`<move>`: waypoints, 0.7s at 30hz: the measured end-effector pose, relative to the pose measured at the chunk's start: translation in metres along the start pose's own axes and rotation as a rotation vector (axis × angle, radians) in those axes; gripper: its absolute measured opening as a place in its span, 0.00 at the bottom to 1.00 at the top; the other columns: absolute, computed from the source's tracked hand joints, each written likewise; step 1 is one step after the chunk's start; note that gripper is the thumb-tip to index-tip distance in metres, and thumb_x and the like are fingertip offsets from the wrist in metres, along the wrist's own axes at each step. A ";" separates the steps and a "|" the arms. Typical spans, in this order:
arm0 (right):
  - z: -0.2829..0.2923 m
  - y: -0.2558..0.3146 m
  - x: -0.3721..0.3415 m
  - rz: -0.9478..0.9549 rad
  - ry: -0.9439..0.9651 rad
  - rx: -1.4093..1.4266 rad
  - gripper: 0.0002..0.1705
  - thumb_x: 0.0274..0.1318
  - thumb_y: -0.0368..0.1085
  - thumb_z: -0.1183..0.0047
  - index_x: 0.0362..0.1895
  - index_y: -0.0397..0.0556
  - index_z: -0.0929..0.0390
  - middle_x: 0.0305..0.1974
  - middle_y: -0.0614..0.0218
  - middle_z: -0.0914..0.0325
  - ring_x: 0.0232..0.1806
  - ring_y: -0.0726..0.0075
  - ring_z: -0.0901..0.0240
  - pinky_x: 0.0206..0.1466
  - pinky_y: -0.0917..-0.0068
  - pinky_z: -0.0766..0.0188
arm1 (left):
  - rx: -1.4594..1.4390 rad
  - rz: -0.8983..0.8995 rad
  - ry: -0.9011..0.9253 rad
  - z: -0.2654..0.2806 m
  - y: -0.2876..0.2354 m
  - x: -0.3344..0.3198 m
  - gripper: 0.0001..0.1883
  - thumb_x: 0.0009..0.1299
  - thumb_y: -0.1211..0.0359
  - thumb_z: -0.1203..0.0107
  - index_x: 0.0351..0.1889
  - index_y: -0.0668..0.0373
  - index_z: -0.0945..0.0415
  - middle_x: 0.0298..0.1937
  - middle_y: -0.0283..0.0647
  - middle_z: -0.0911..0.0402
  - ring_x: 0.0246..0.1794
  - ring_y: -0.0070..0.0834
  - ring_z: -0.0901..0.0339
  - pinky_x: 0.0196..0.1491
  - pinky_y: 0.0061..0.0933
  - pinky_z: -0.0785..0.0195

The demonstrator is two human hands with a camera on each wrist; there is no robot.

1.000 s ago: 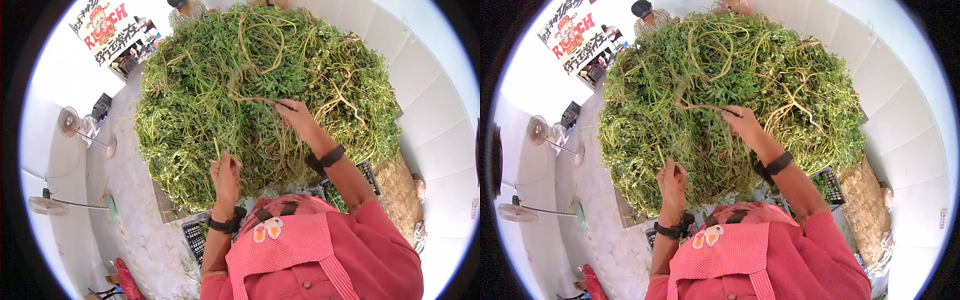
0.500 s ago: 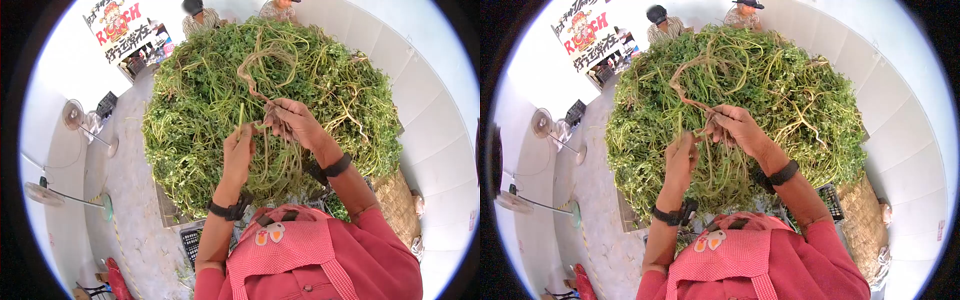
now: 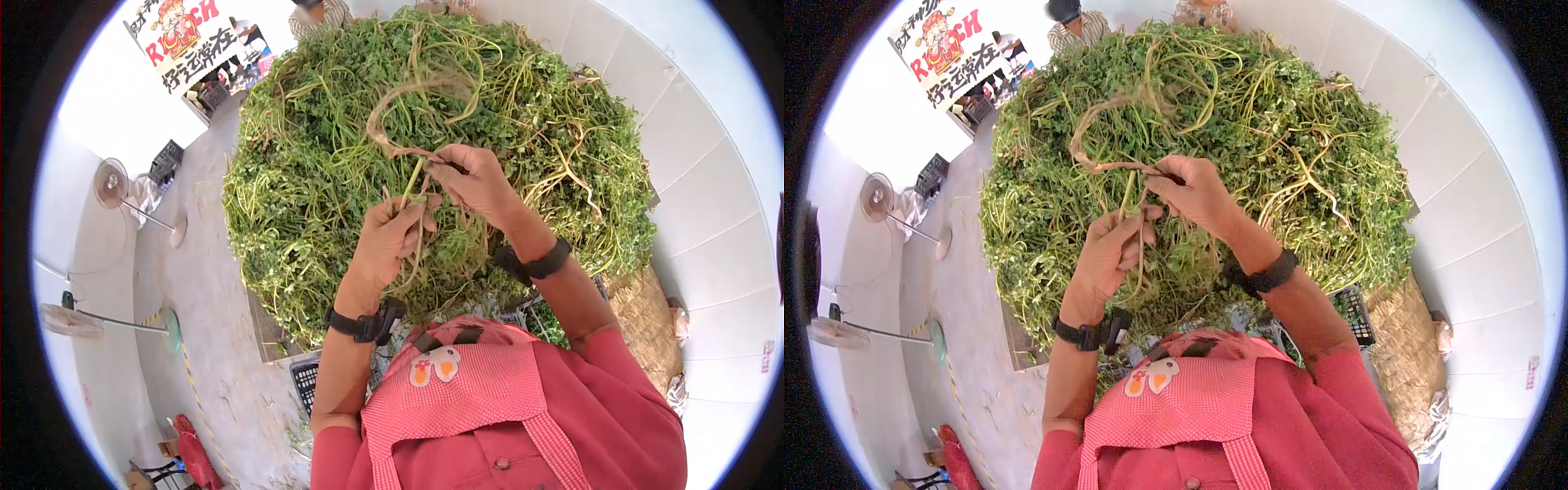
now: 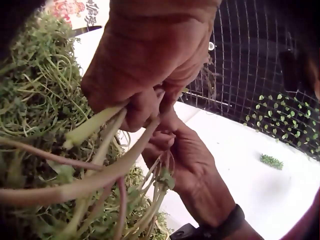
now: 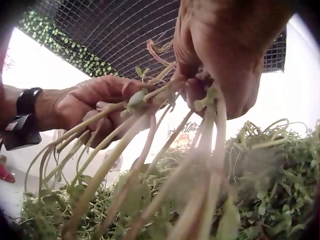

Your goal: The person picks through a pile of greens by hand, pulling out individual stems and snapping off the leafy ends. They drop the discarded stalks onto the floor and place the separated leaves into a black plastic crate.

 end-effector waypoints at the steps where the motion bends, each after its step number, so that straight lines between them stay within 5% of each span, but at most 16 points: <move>1: -0.002 0.001 -0.001 -0.010 0.006 -0.049 0.13 0.57 0.38 0.47 0.35 0.39 0.24 0.15 0.75 0.32 0.14 0.86 0.39 0.17 0.82 0.44 | 0.031 -0.010 -0.034 0.000 0.001 0.002 0.12 0.70 0.67 0.52 0.44 0.67 0.26 0.25 0.34 0.24 0.11 0.09 0.48 0.13 0.13 0.61; 4: -0.014 0.000 -0.007 -0.016 -0.003 -0.156 0.13 0.56 0.39 0.46 0.35 0.40 0.24 0.18 0.70 0.28 0.18 0.83 0.32 0.20 0.81 0.38 | 0.145 -0.081 -0.111 0.011 0.020 0.014 0.10 0.69 0.68 0.51 0.40 0.66 0.24 0.23 0.33 0.25 0.11 0.09 0.45 0.13 0.15 0.58; 6: -0.032 0.010 -0.021 0.433 -0.030 -0.446 0.12 0.55 0.39 0.46 0.35 0.42 0.24 0.20 0.69 0.26 0.22 0.81 0.28 0.22 0.81 0.35 | 0.601 -0.501 -0.317 0.028 0.041 0.029 0.10 0.68 0.68 0.53 0.39 0.63 0.23 0.18 0.29 0.29 0.13 0.12 0.44 0.16 0.15 0.54; 7: -0.038 0.014 -0.026 0.373 0.064 -0.367 0.12 0.55 0.39 0.46 0.39 0.44 0.23 0.21 0.70 0.25 0.24 0.80 0.28 0.23 0.80 0.35 | 0.213 -0.321 -0.263 0.044 0.052 0.041 0.11 0.70 0.67 0.55 0.33 0.63 0.24 0.14 0.27 0.35 0.12 0.13 0.45 0.16 0.17 0.48; 8: -0.036 0.018 -0.026 0.362 0.070 -0.370 0.12 0.55 0.39 0.46 0.39 0.44 0.23 0.21 0.70 0.25 0.24 0.80 0.28 0.23 0.80 0.35 | 0.204 -0.313 -0.266 0.041 0.046 0.032 0.11 0.70 0.67 0.55 0.33 0.63 0.24 0.14 0.27 0.35 0.12 0.13 0.45 0.16 0.17 0.48; 10: -0.028 0.021 -0.005 -0.037 -0.023 0.080 0.12 0.56 0.40 0.46 0.38 0.45 0.21 0.20 0.72 0.27 0.21 0.79 0.30 0.22 0.77 0.36 | 0.227 -0.048 -0.431 0.031 0.021 0.013 0.14 0.72 0.65 0.57 0.27 0.61 0.26 0.12 0.25 0.41 0.11 0.14 0.46 0.15 0.19 0.45; 11: -0.017 0.008 0.007 0.047 -0.057 -0.105 0.14 0.56 0.42 0.46 0.36 0.43 0.19 0.17 0.74 0.31 0.19 0.81 0.35 0.19 0.77 0.41 | 0.240 -0.131 -0.460 0.029 0.021 0.011 0.16 0.73 0.62 0.58 0.27 0.61 0.28 0.12 0.24 0.43 0.11 0.13 0.47 0.13 0.19 0.48; 16: 0.000 0.000 0.010 -0.121 -0.005 -0.042 0.15 0.56 0.42 0.46 0.35 0.42 0.18 0.14 0.76 0.37 0.15 0.87 0.44 0.15 0.81 0.52 | -0.021 -0.138 -0.376 0.024 0.018 -0.004 0.13 0.73 0.60 0.56 0.31 0.57 0.28 0.13 0.24 0.43 0.11 0.13 0.50 0.13 0.17 0.55; 21: -0.008 -0.004 0.010 -0.211 0.036 0.070 0.16 0.54 0.40 0.44 0.32 0.35 0.21 0.10 0.75 0.37 0.07 0.84 0.49 0.10 0.80 0.55 | 0.168 -0.163 -0.257 0.012 0.025 -0.003 0.12 0.69 0.60 0.48 0.36 0.60 0.24 0.17 0.22 0.37 0.16 0.11 0.47 0.17 0.16 0.55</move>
Point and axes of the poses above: each hand's wrist, its own x-axis towards the middle knuckle, its own z-axis out of the back of the hand, y = z × x, the point moved 1 cm from there along x, towards the middle knuckle
